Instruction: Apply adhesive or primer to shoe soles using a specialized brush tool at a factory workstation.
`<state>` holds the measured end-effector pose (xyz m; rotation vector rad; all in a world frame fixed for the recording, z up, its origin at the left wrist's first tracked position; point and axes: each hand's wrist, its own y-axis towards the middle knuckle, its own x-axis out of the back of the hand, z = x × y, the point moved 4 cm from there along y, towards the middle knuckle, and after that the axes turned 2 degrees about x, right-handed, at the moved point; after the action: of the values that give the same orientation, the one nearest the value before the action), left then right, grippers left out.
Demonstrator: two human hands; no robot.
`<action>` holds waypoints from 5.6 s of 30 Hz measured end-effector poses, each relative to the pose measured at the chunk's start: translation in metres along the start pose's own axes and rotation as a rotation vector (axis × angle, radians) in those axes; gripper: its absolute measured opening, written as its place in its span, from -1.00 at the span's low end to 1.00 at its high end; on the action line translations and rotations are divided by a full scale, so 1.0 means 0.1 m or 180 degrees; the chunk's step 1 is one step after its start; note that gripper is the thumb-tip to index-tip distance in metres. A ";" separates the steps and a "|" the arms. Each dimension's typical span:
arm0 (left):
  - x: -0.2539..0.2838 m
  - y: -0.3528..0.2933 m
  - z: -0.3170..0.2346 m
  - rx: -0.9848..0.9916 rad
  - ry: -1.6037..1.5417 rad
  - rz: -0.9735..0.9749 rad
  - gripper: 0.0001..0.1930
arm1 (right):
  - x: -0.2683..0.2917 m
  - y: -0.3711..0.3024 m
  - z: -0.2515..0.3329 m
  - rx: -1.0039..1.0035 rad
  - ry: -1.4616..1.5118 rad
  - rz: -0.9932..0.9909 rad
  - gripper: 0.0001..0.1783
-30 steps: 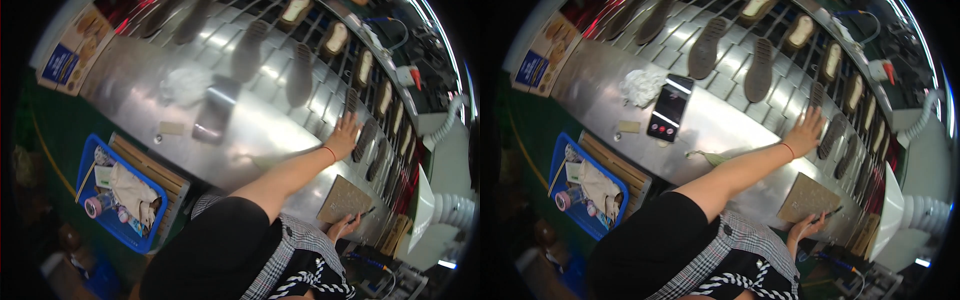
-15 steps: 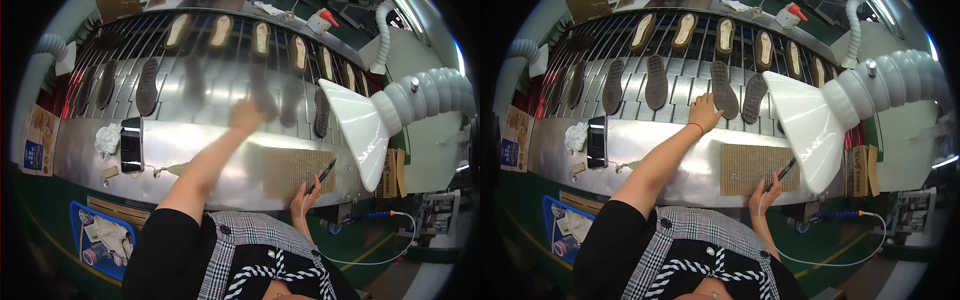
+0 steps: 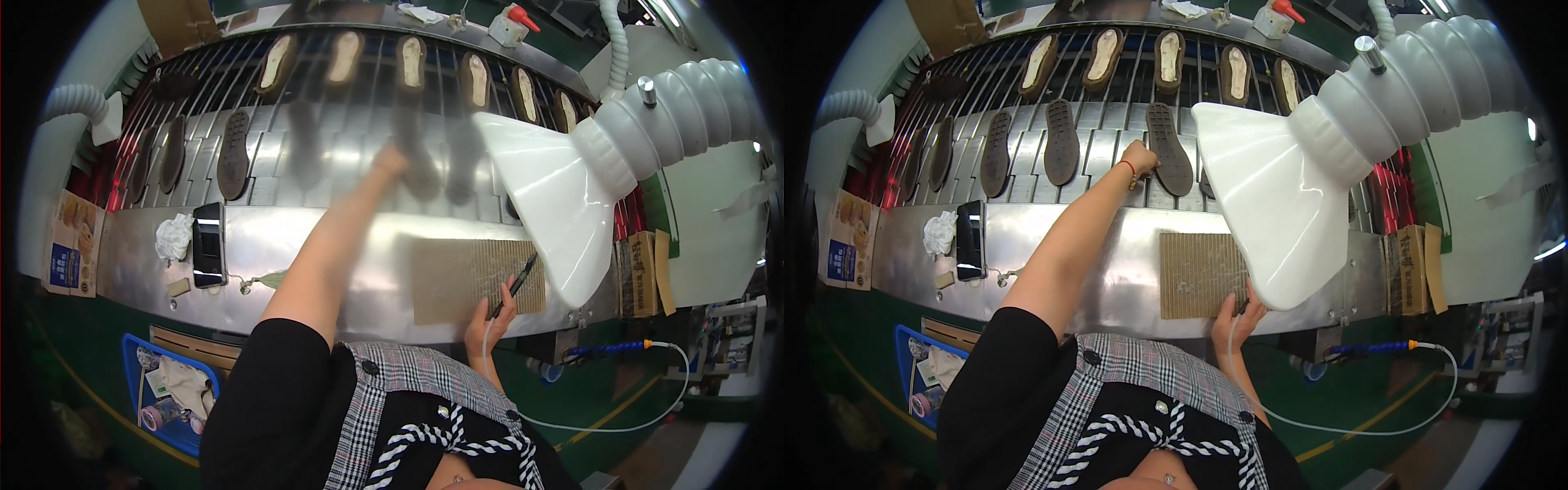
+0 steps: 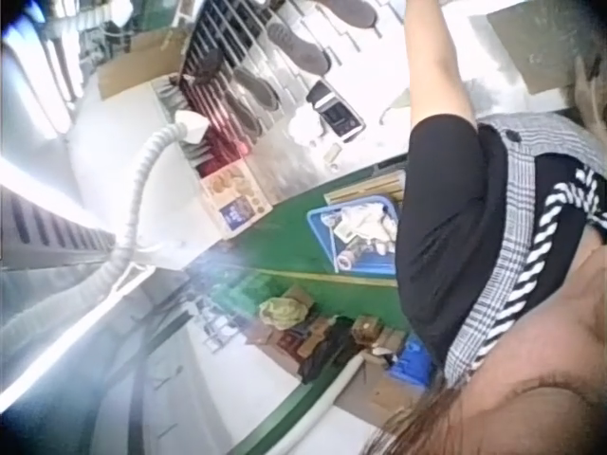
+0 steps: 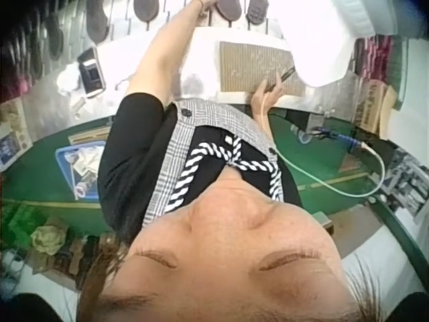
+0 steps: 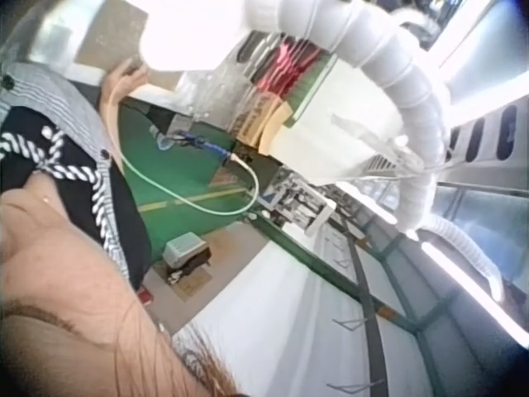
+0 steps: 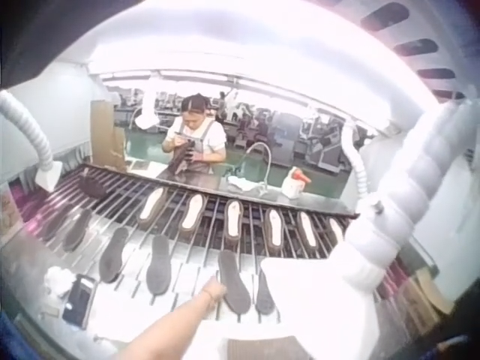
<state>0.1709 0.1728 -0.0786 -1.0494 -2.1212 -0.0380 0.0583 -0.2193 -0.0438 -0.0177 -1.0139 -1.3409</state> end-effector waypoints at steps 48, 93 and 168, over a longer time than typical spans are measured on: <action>1.65 -3.03 0.55 -0.1968 -0.4316 -0.0147 -0.22 | 0.21 0.53 3.15 0.2623 0.1987 0.1028 -0.71; 1.84 -3.03 0.59 -0.0417 -0.5449 0.1192 -0.43 | 0.17 0.73 2.91 0.2557 0.2473 0.2475 -0.71; 1.77 -3.11 0.46 -0.1554 -0.5103 0.0503 -0.40 | 0.20 0.60 3.18 0.2335 0.2025 0.0847 -0.76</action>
<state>-0.1395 0.1011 0.0902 -1.8828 -3.5061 0.5716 -0.0837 -0.0443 0.1900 0.7539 -0.8541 -0.6004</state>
